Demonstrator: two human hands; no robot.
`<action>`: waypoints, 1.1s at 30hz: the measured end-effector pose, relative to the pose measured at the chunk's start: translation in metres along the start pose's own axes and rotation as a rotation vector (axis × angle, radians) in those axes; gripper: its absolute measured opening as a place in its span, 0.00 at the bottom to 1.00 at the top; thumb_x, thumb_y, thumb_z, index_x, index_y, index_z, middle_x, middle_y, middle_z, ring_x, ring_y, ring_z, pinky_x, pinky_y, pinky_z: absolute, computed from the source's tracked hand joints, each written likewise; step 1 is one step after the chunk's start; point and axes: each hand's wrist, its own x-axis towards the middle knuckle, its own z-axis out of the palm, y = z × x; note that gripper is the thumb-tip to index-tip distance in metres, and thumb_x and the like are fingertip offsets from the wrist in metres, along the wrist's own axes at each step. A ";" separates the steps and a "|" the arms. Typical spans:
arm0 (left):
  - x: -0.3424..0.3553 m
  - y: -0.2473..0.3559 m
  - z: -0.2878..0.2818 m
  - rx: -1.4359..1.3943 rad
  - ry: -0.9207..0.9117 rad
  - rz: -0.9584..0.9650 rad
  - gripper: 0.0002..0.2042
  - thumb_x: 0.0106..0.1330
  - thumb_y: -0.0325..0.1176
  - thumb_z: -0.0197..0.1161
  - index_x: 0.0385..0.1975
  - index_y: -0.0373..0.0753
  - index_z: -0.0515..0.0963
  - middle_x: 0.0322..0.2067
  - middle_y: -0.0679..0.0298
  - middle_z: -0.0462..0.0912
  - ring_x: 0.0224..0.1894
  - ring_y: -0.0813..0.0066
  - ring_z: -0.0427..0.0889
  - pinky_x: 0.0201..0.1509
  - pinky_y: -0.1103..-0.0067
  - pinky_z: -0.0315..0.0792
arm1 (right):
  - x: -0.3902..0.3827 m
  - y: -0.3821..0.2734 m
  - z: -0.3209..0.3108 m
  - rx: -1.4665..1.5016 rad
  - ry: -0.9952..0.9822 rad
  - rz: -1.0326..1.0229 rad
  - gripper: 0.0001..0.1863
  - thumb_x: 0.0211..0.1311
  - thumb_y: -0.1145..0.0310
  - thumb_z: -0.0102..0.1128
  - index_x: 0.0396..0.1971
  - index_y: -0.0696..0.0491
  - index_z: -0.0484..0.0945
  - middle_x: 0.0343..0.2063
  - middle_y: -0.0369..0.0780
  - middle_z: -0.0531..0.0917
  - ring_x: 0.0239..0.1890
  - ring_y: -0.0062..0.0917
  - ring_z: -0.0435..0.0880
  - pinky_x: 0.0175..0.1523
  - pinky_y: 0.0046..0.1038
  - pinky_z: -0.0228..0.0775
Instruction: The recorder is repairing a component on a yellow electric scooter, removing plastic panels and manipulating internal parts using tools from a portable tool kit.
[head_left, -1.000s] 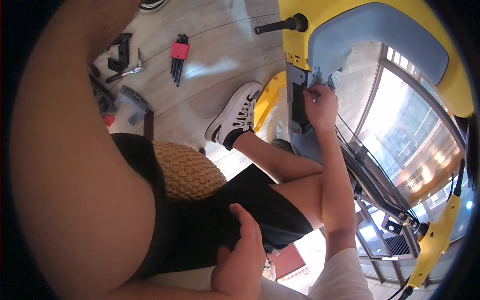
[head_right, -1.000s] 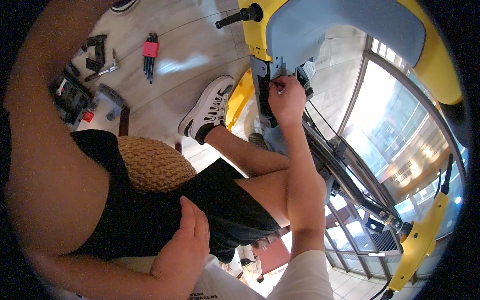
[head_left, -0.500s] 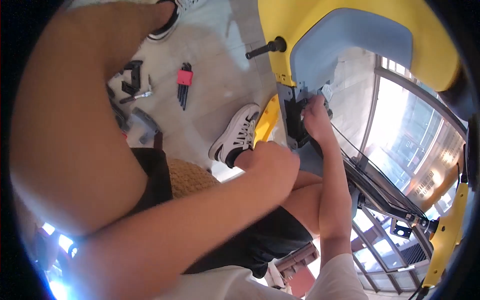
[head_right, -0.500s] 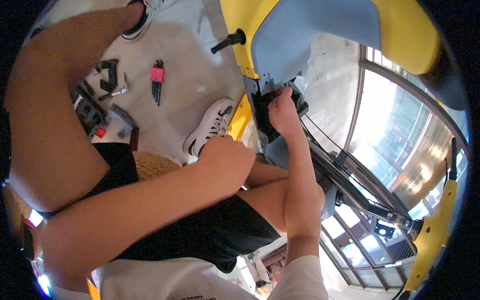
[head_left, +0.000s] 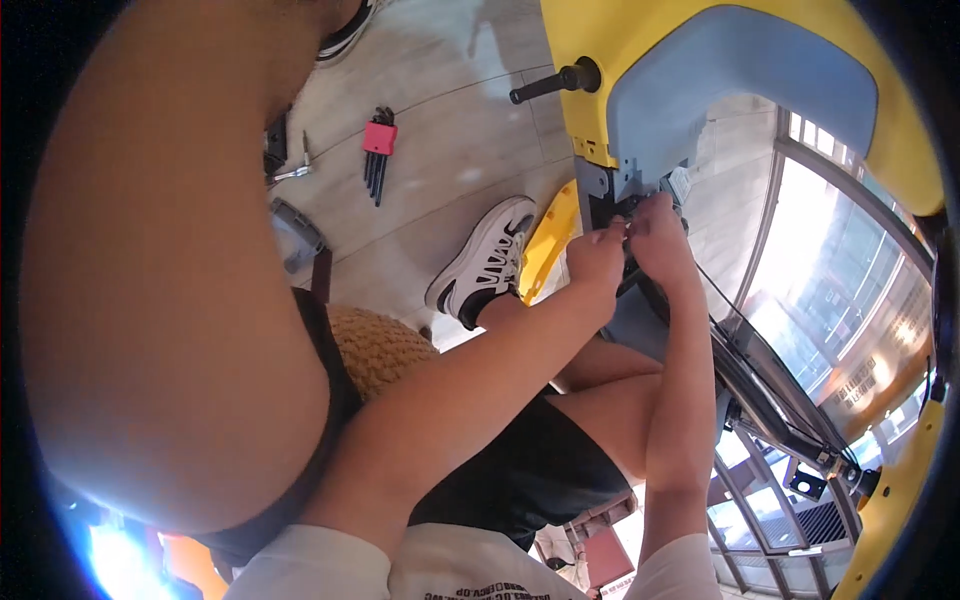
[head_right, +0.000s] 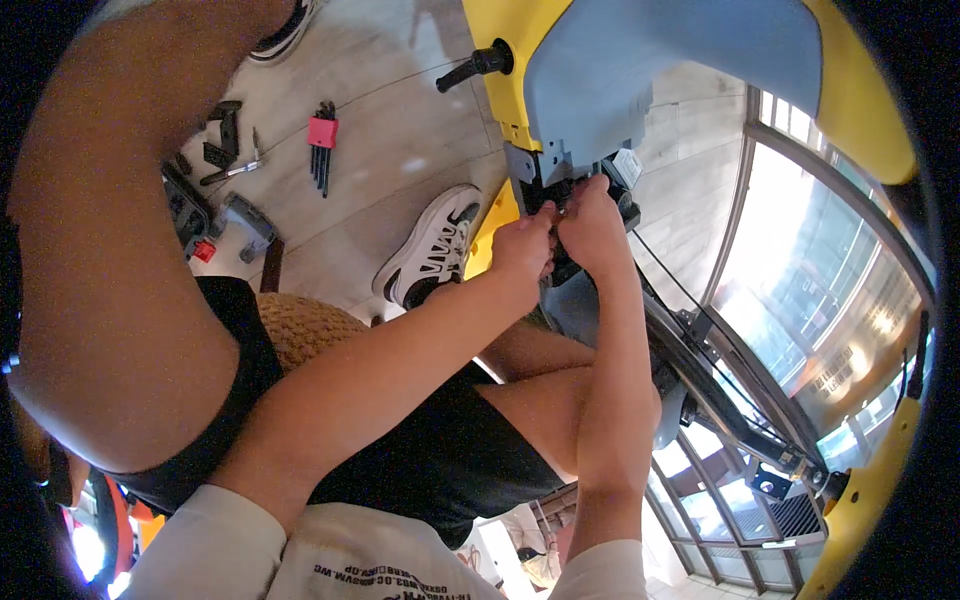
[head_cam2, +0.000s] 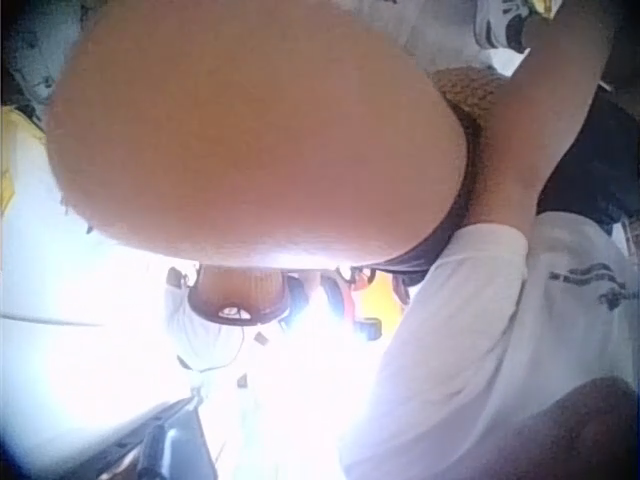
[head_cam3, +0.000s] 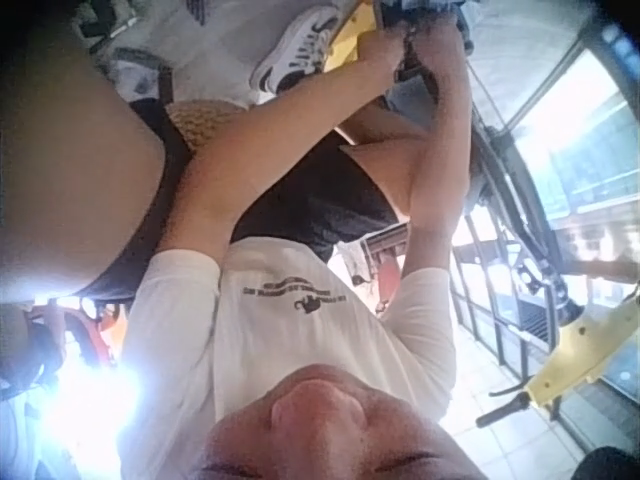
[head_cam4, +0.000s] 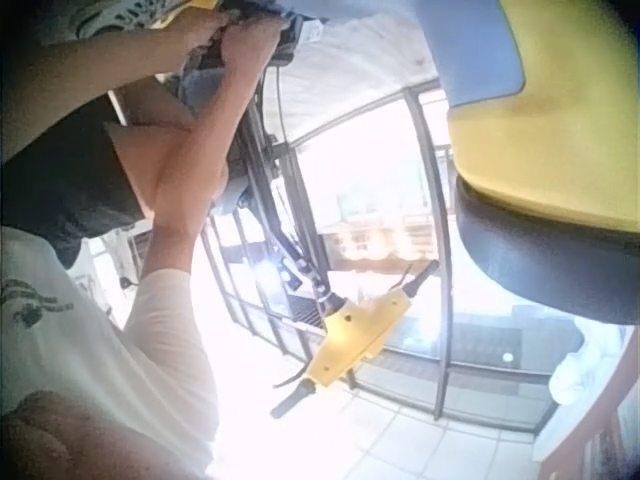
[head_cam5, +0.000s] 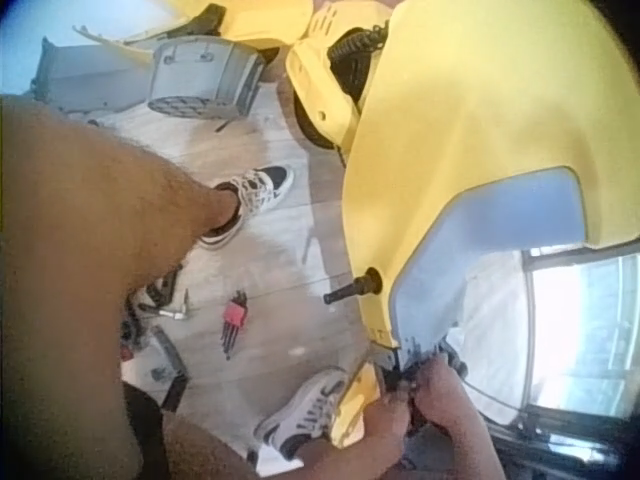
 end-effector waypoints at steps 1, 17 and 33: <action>0.000 0.005 0.000 -0.185 -0.041 -0.127 0.13 0.65 0.42 0.63 0.21 0.44 0.74 0.16 0.73 0.68 0.16 0.81 0.62 0.20 0.82 0.58 | 0.000 -0.009 -0.001 -0.028 -0.026 0.036 0.12 0.55 0.78 0.51 0.39 0.66 0.64 0.34 0.60 0.79 0.43 0.56 0.78 0.46 0.46 0.70; 0.021 -0.010 0.004 -0.561 -0.104 -0.339 0.11 0.57 0.41 0.70 0.21 0.44 0.76 0.19 0.71 0.74 0.19 0.81 0.67 0.20 0.80 0.57 | 0.001 -0.036 -0.007 -0.089 -0.089 0.120 0.14 0.54 0.78 0.54 0.37 0.65 0.61 0.30 0.62 0.79 0.40 0.58 0.79 0.44 0.50 0.71; 0.009 0.027 0.009 -0.462 0.078 -0.258 0.05 0.58 0.32 0.67 0.26 0.41 0.78 0.21 0.69 0.74 0.20 0.79 0.67 0.22 0.80 0.61 | -0.012 -0.036 -0.020 0.155 -0.139 0.103 0.14 0.56 0.74 0.58 0.41 0.60 0.67 0.32 0.53 0.82 0.36 0.47 0.83 0.38 0.40 0.74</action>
